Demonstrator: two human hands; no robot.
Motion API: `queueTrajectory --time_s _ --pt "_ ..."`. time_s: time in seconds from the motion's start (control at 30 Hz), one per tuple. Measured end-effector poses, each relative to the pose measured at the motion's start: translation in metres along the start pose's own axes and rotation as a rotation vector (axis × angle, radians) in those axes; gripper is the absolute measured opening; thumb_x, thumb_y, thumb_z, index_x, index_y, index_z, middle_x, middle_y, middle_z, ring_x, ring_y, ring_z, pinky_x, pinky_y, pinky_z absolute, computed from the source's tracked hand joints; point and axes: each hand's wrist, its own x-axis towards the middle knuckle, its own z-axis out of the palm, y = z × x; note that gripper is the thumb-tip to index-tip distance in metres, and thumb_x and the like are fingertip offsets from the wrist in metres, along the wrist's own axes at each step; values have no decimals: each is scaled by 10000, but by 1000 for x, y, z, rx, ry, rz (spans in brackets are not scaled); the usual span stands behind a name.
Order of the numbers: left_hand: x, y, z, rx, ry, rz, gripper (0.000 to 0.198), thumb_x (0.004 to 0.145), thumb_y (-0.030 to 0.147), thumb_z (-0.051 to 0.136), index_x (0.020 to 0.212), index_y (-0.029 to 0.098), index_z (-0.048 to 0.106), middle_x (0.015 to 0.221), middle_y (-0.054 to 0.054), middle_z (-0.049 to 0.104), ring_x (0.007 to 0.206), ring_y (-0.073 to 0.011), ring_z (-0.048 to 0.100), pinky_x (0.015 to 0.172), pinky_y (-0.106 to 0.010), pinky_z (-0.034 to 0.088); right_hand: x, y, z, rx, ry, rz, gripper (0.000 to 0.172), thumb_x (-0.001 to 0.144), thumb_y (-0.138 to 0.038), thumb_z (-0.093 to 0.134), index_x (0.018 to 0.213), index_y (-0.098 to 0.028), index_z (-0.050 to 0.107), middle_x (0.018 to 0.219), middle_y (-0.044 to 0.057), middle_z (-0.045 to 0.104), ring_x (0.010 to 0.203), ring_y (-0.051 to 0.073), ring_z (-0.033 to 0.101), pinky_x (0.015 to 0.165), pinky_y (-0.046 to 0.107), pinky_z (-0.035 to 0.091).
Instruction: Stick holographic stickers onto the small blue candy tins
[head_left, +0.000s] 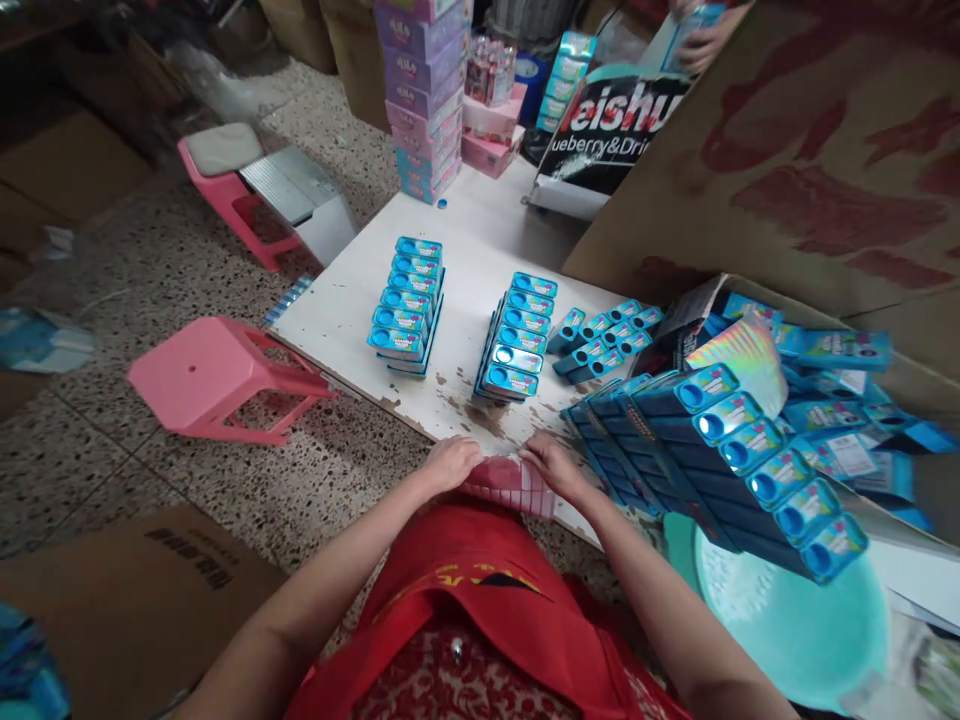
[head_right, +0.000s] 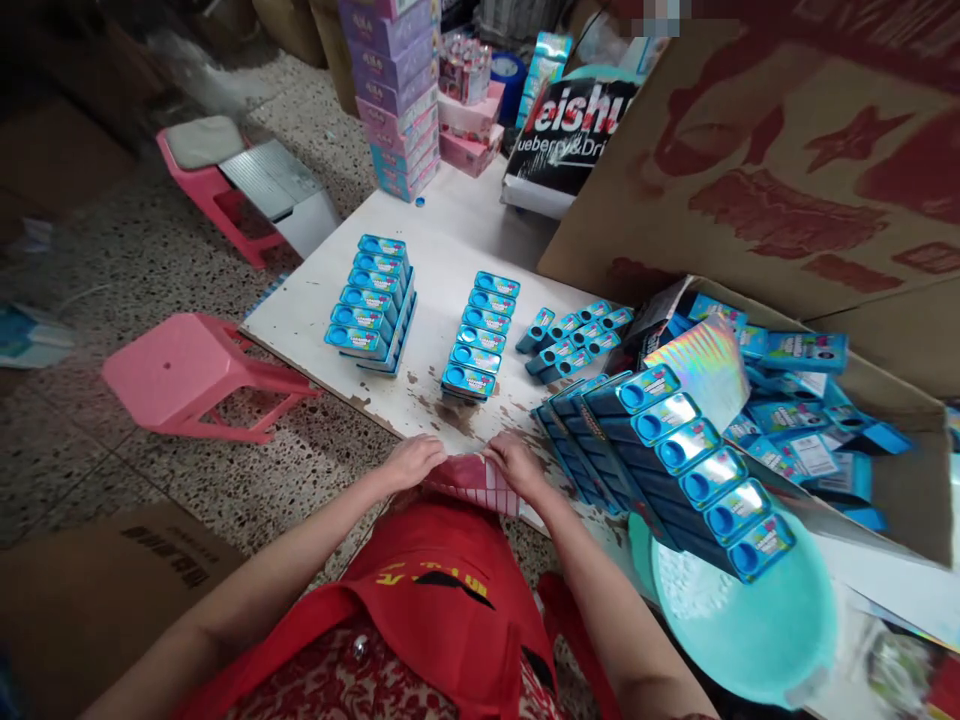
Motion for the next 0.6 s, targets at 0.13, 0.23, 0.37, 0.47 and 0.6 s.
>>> queueTrajectory --time_s 0.13,0.23,0.37,0.47,0.6 --pt "2 2 -2 5 -53 -107 365 943 334 328 909 189 662 978 -64 688 924 -209 619 798 -286 430 1 -6 4 -32 -7 15 425 954 -446 365 646 -200 526 704 41 539 713 173 478 665 272 346" --pt "15 12 -1 -23 -10 -67 320 924 377 391 1065 222 633 1063 -46 684 968 -207 620 809 -279 430 6 -6 3 -9 14 59 429 959 -443 356 645 -198 516 691 37 547 703 168 483 655 262 340" --pt "45 24 3 -31 -6 -26 290 910 365 433 998 213 663 1013 -53 699 958 -207 624 794 -272 430 14 2 2 -14 55 87 388 950 -403 397 643 -197 512 687 28 558 690 160 488 634 249 326" --pt "67 25 5 -58 -48 -54 324 923 347 394 934 190 677 948 -64 707 905 -205 631 753 -271 432 19 13 3 -26 94 130 338 943 -335 413 651 -194 508 690 24 560 674 153 490 612 243 313" --pt "83 21 4 -87 -70 -19 302 918 295 394 904 187 675 937 -45 705 892 -179 625 756 -251 429 21 20 7 -43 140 165 323 942 -301 402 655 -193 503 691 26 555 664 150 480 602 241 303"
